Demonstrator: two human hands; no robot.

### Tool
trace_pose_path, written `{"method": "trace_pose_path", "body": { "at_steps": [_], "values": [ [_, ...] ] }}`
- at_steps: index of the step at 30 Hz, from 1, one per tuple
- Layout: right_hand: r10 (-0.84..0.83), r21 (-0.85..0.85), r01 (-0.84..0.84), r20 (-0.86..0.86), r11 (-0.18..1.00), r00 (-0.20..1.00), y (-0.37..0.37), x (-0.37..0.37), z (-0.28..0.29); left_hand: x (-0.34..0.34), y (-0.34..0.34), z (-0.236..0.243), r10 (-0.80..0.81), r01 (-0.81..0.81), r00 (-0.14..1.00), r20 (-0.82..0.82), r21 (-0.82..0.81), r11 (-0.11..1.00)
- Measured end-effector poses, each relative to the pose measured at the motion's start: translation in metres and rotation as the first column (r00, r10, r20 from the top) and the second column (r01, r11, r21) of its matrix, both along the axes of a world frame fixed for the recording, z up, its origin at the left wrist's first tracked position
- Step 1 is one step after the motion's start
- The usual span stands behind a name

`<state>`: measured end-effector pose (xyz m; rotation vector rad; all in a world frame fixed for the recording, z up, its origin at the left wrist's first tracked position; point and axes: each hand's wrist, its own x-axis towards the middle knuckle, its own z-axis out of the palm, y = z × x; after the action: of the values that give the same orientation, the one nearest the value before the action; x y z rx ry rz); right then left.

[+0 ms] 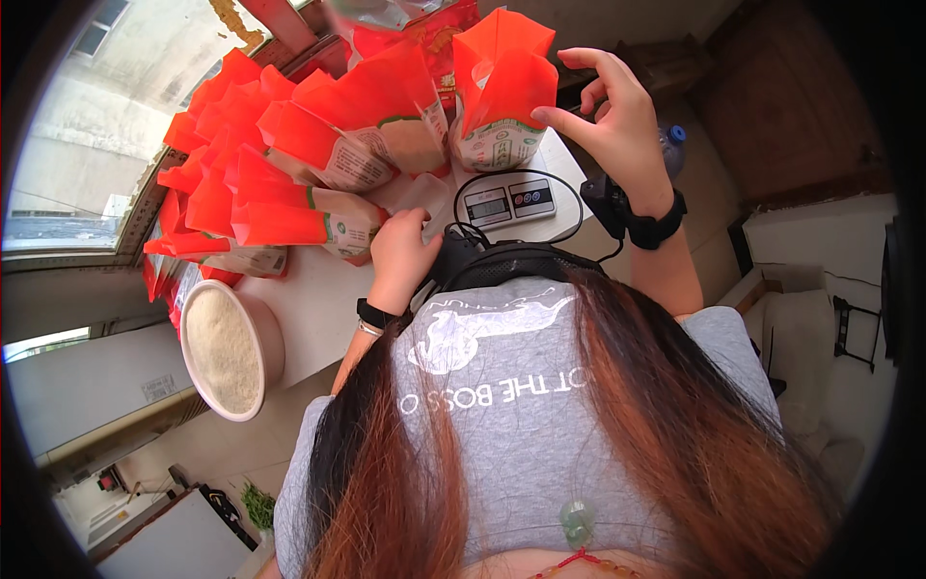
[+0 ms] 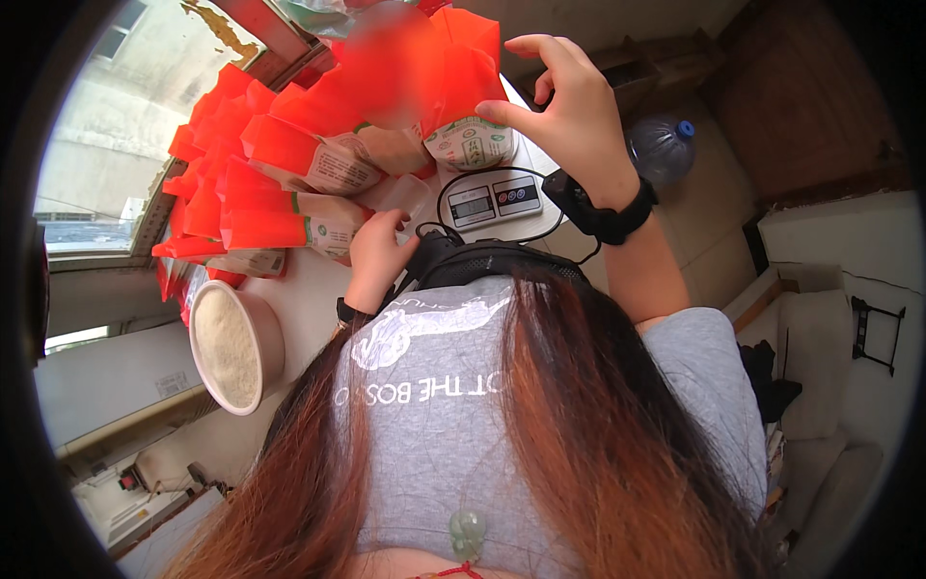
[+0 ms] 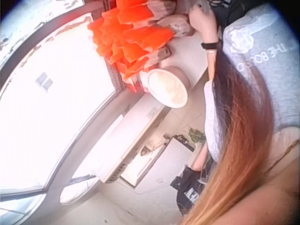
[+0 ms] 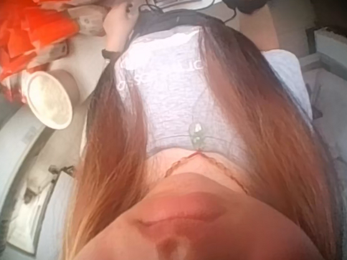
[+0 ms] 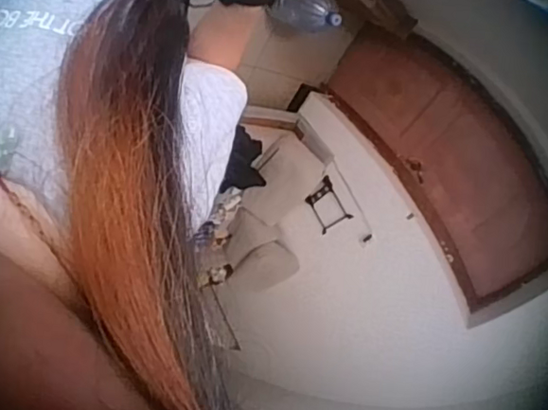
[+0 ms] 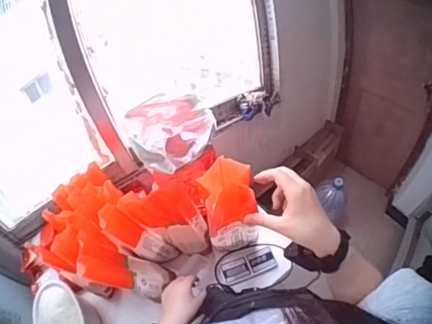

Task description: Scooping rice from a container into individual red packaging bags using a small plastic container and a digital scale.

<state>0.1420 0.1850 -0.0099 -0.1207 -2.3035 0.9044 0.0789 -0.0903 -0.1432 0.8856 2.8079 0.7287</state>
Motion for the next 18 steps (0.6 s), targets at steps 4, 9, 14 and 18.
{"method": "trace_pose_path", "body": {
  "at_steps": [4, 9, 14, 18],
  "values": [
    [0.105, -0.145, -0.103, 0.007, 0.984, 0.994, -0.011, -0.011, 0.002, -0.001, -0.002, -0.006, -0.026, 0.027, 0.999, -0.026, 0.03, 0.999],
    [0.107, -0.066, -0.106, 0.019, 0.992, 0.994, -0.012, -0.028, -0.007, 0.002, 0.0, -0.002, -0.031, 0.03, 0.999, 0.013, 0.07, 0.997],
    [0.065, -0.118, -0.075, -0.091, 0.99, 0.994, -0.013, -0.033, 0.0, 0.004, -0.004, 0.002, -0.017, 0.013, 0.999, 0.044, 0.083, 0.996],
    [0.071, -0.141, -0.096, -0.174, 0.985, 0.982, -0.013, -0.037, 0.003, 0.002, -0.007, 0.003, -0.014, 0.013, 1.0, 0.014, 0.091, 0.996]
  ]
}}
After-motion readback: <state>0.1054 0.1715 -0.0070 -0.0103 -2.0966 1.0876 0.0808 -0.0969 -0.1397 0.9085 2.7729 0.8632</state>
